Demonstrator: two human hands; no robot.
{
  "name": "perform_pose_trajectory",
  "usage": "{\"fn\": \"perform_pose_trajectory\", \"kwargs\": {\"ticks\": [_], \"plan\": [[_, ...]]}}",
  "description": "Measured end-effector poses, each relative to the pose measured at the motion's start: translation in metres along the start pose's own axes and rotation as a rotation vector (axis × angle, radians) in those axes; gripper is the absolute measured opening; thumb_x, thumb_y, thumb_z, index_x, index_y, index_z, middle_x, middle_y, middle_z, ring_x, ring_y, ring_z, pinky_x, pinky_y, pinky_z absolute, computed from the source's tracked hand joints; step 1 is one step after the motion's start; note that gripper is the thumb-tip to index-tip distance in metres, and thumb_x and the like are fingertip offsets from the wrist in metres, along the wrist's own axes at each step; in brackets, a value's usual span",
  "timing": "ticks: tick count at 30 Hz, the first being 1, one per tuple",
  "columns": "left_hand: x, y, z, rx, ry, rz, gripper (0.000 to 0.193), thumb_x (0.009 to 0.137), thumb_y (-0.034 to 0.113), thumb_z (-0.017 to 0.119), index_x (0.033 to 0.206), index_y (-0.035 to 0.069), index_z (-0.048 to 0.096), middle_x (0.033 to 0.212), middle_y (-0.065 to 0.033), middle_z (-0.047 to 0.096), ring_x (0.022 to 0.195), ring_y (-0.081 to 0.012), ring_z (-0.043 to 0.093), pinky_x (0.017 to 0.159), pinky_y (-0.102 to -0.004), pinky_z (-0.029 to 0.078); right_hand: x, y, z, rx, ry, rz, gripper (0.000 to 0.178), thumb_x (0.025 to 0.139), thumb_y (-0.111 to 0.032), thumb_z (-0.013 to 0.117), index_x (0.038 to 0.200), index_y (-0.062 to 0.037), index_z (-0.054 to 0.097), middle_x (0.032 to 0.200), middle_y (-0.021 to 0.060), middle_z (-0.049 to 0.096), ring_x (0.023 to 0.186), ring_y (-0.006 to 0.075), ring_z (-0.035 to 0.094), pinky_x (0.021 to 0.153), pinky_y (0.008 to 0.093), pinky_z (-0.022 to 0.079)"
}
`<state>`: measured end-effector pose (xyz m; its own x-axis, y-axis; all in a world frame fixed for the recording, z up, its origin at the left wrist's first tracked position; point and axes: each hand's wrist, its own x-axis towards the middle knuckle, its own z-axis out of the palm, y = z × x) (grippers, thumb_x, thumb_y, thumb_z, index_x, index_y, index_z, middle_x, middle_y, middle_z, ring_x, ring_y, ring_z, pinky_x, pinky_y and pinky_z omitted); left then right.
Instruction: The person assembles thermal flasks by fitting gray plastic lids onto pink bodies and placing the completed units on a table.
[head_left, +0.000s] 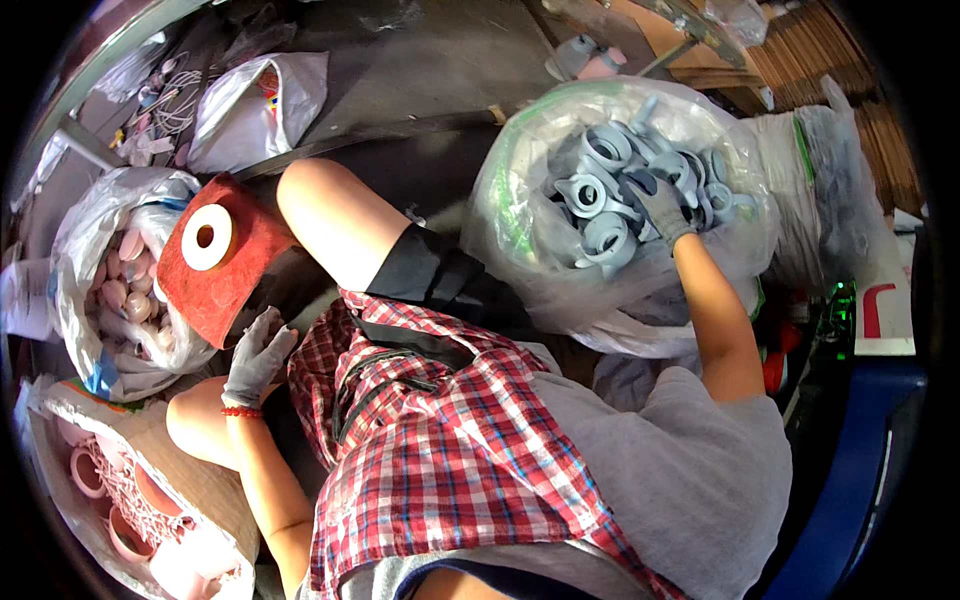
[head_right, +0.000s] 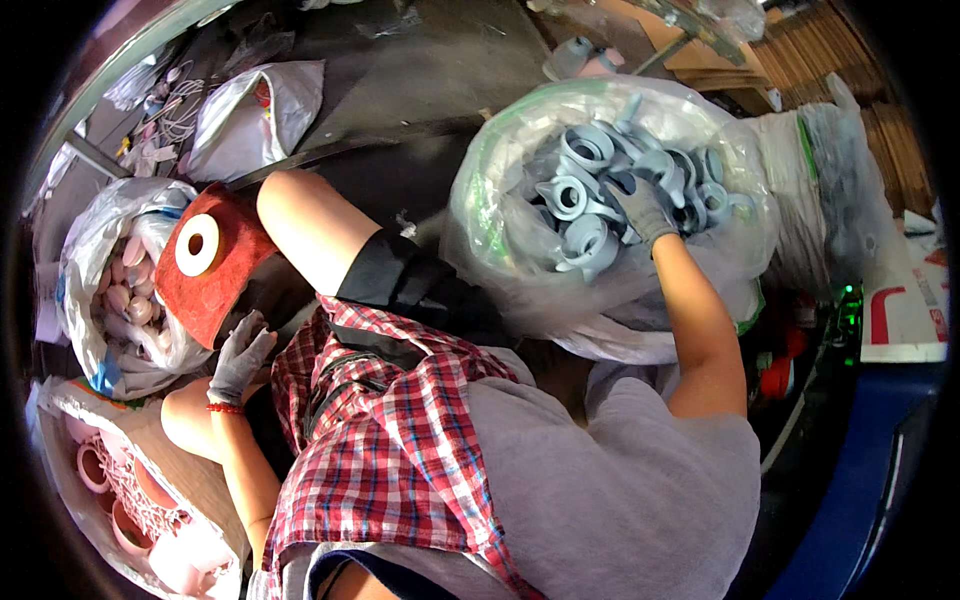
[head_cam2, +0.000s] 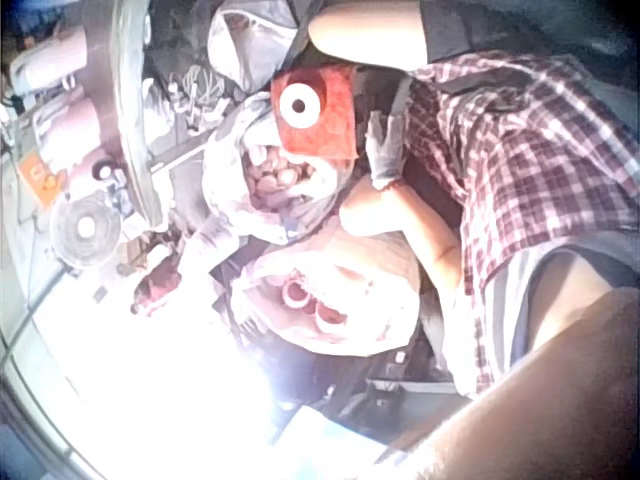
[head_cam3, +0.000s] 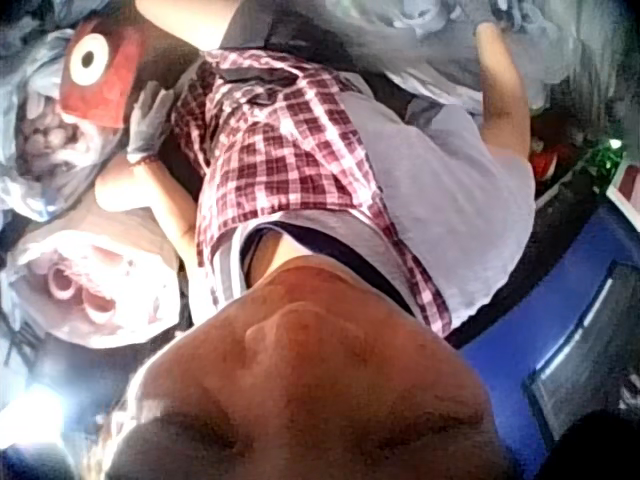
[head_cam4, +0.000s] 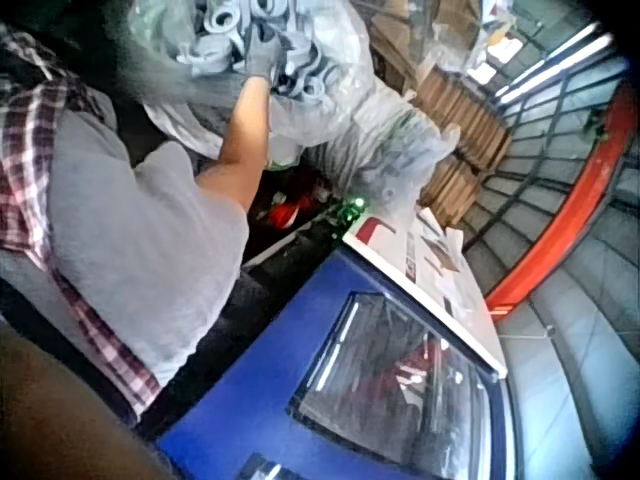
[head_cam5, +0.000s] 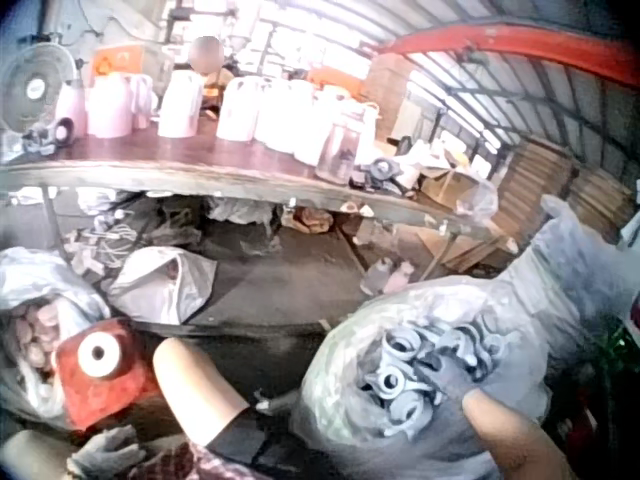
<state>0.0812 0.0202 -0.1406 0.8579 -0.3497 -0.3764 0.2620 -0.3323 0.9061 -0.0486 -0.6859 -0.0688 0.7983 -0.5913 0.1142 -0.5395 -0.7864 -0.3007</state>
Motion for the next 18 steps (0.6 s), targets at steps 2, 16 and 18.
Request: {"fn": "perform_pose_trajectory", "kwargs": {"ticks": [2,16,18], "plan": [[-0.002,-0.003,-0.004,0.017,0.017,0.033,0.051,0.082,0.019,0.068,0.125,-0.003,0.049,0.106,-0.0099,0.057,0.093,-0.0148,0.054,0.081,-0.0281,0.046,0.005,0.010,-0.009,0.093,-0.047,0.119,0.051,0.078,-0.043,0.069,0.104,0.0003,0.064,0.101,0.0171,0.066,0.093,0.0312,0.063,0.084,0.0386,0.047],[-0.009,0.014,0.000,0.114,0.005,0.000,0.053,0.081,0.021,0.069,0.124,-0.003,0.050,0.105,-0.0112,0.059,0.096,-0.0183,0.055,0.085,-0.0306,0.045,-0.105,0.079,-0.045,-0.023,-0.438,-0.074,0.050,0.074,-0.031,0.068,0.115,-0.0062,0.056,0.115,0.0172,0.059,0.097,0.0321,0.059,0.088,0.0401,0.046],[-0.011,0.019,0.000,0.167,0.004,0.007,0.052,0.082,0.021,0.068,0.124,-0.002,0.050,0.107,-0.0106,0.058,0.097,-0.0178,0.054,0.086,-0.0306,0.045,-0.113,0.011,-0.039,-0.668,-0.492,-0.364,0.060,0.070,-0.034,0.069,0.121,-0.0076,0.050,0.120,0.0171,0.055,0.099,0.0329,0.058,0.089,0.0420,0.046]]}}
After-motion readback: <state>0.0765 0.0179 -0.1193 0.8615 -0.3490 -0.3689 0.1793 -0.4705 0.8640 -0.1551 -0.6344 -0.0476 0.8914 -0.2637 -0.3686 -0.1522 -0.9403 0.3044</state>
